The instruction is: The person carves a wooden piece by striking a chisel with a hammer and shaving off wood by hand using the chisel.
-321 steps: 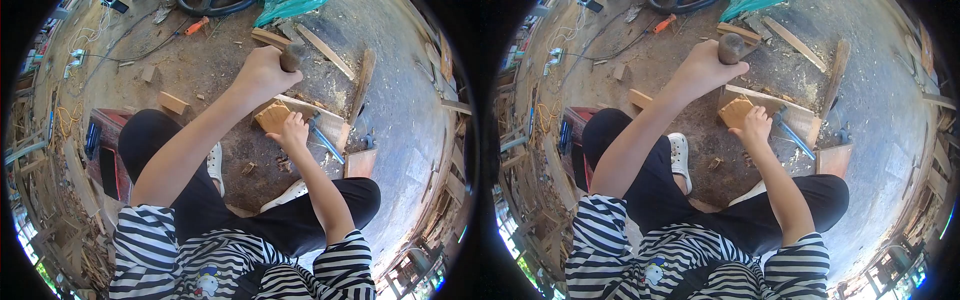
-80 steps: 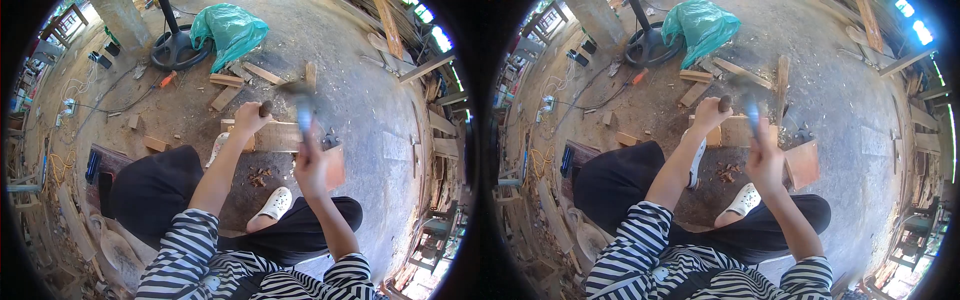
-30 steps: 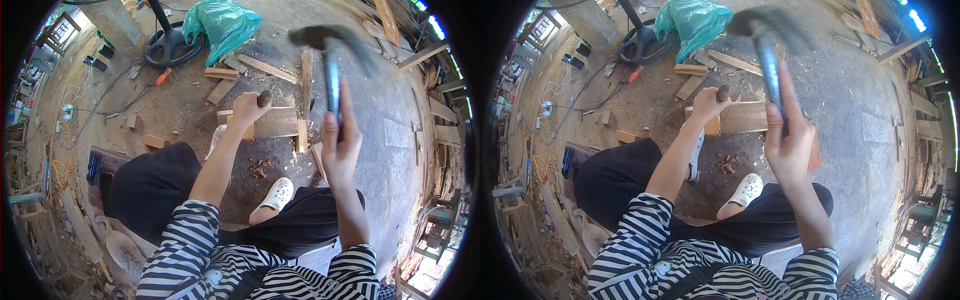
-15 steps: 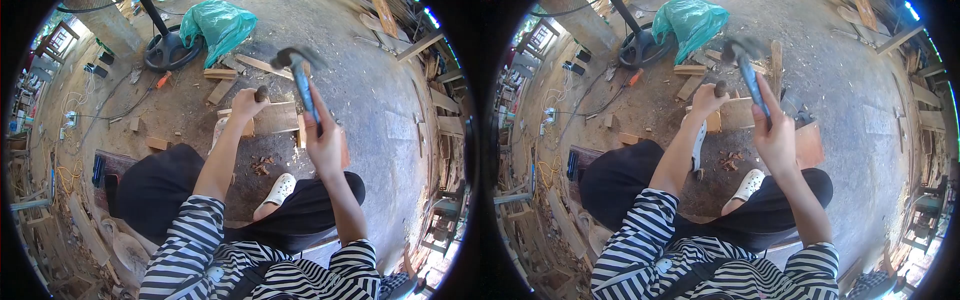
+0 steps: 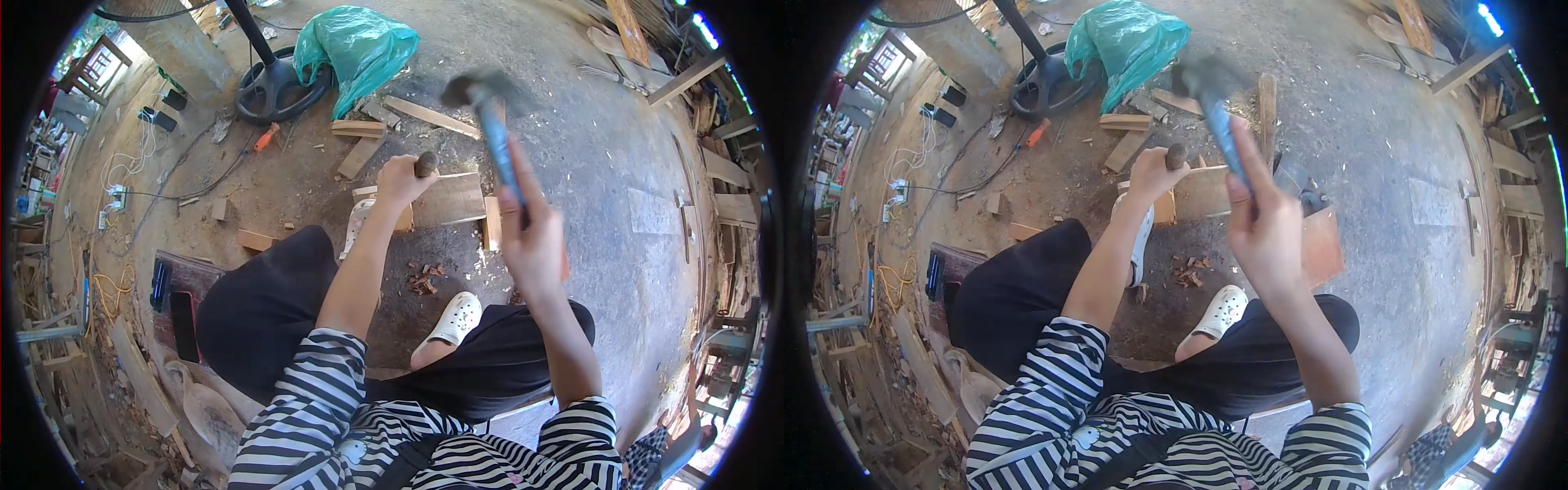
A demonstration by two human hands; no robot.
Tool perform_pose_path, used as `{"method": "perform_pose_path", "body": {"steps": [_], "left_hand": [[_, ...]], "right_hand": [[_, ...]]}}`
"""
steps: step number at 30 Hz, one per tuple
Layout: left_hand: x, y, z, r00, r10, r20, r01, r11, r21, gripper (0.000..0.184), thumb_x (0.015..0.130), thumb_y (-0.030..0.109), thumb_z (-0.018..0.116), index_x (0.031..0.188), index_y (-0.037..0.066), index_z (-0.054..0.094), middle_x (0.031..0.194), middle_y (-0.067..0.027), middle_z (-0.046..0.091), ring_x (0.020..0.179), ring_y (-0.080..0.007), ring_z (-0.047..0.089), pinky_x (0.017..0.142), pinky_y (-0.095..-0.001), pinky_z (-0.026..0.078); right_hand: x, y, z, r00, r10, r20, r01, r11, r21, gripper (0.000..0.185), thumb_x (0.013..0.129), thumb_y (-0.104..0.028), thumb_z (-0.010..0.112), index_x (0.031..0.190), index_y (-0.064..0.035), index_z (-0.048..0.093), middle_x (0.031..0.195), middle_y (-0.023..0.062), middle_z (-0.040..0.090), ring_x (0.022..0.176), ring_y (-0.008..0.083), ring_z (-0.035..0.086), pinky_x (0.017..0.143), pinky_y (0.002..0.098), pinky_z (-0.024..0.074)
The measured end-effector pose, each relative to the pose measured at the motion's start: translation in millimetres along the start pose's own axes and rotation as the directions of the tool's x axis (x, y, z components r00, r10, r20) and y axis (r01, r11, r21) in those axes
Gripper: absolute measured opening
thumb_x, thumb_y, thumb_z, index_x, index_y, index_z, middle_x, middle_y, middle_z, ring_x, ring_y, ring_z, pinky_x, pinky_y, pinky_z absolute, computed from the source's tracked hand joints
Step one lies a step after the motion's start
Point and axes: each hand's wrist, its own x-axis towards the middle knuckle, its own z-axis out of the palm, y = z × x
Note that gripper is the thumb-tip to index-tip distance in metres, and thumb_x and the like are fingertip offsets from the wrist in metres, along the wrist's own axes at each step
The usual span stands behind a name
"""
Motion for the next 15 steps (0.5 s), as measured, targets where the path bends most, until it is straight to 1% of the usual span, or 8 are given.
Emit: {"method": "perform_pose_path", "body": {"steps": [1,4,6,8,11,12,14,15], "left_hand": [[-2.0,-1.4,2.7,1.0,-0.001,-0.004,0.001,1.0,0.001,0.031,0.068,0.035,0.071,0.075,0.005,0.07,0.075,-0.0167,0.067,0.077,-0.0354,0.066,0.069,-0.0438,0.05],[-0.8,-2.4,3.1,0.997,0.011,-0.074,-0.007,0.999,0.049,0.03,0.067,0.036,0.071,0.075,0.006,0.07,0.076,-0.0167,0.067,0.078,-0.0354,0.066,0.07,-0.044,0.051],[0.2,0.4,2.0,0.998,-0.034,-0.055,0.035,0.999,0.014,0.031,0.067,0.037,0.071,0.076,0.007,0.071,0.077,-0.0169,0.067,0.078,-0.0354,0.066,0.071,-0.0446,0.051],[-4.7,-1.2,7.5,0.999,-0.044,-0.015,0.045,0.999,0.015,0.032,0.066,0.038,0.072,0.076,0.007,0.071,0.077,-0.0171,0.067,0.078,-0.0356,0.066,0.071,-0.0451,0.051],[-0.7,-0.6,4.3,0.999,-0.028,-0.037,0.029,0.999,0.018,0.035,0.066,0.039,0.073,0.075,0.006,0.07,0.075,-0.0171,0.067,0.077,-0.0356,0.066,0.071,-0.0451,0.051],[2.4,-1.1,4.7,0.999,-0.03,-0.035,0.031,0.999,0.013,0.035,0.066,0.039,0.073,0.075,0.006,0.07,0.075,-0.0171,0.067,0.077,-0.0356,0.066,0.071,-0.0451,0.051],[-0.1,-2.4,7.2,0.996,0.012,-0.086,-0.009,0.999,0.035,0.035,0.067,0.039,0.074,0.074,0.006,0.07,0.075,-0.0166,0.067,0.076,-0.0356,0.066,0.07,-0.0449,0.051],[-0.3,-2.2,7.5,0.995,0.023,-0.098,-0.019,0.999,0.043,0.033,0.067,0.039,0.074,0.073,0.006,0.07,0.075,-0.0162,0.067,0.075,-0.0354,0.066,0.07,-0.0447,0.051]], "right_hand": [[6.5,3.0,1.7,0.956,-0.234,-0.175,0.23,0.972,-0.044,0.05,0.095,-0.01,0.051,0.143,-0.008,0.041,0.082,0.0183,0.066,0.056,0.0129,0.055,0.053,0.0303,0.0454],[-7.3,2.3,19.0,0.937,-0.079,-0.341,0.14,0.977,0.16,0.051,0.094,-0.008,0.049,0.143,-0.001,0.038,0.086,0.0206,0.066,0.058,0.0138,0.056,0.056,0.0303,0.047],[-16.1,59.2,56.1,0.834,-0.444,-0.329,0.375,0.892,-0.254,0.055,0.091,-0.006,0.051,0.144,-0.0017,0.036,0.079,0.0207,0.065,0.054,0.0242,0.06,0.055,0.034,0.0482],[-32.3,60.4,58.8,0.995,0.026,0.092,-0.012,0.989,-0.145,0.055,0.091,-0.003,0.051,0.144,-0.0071,0.039,0.079,0.0211,0.065,0.053,0.0274,0.06,0.054,0.035,0.0485],[-15.3,24.6,24.9,0.975,0.132,0.18,-0.114,0.988,-0.106,0.056,0.09,0.0,0.05,0.144,-0.0113,0.04,0.09,0.025,0.066,0.052,0.0251,0.061,0.055,0.035,0.0488],[-10.2,15.9,17.1,0.974,0.135,0.182,-0.116,0.987,-0.111,0.056,0.09,0.0,0.05,0.144,-0.0113,0.04,0.09,0.025,0.066,0.052,0.0251,0.061,0.055,0.035,0.0488],[-6.4,6.0,7.2,0.961,-0.235,-0.144,0.224,0.97,-0.093,0.055,0.09,0.001,0.05,0.144,-0.0099,0.041,0.1,0.0267,0.065,0.053,0.0252,0.061,0.055,0.0345,0.0488],[-7.6,4.7,9.0,0.963,-0.232,-0.134,0.22,0.971,-0.094,0.055,0.09,0.001,0.05,0.144,-0.0099,0.041,0.1,0.0267,0.065,0.053,0.0252,0.061,0.055,0.0345,0.0488]]}}
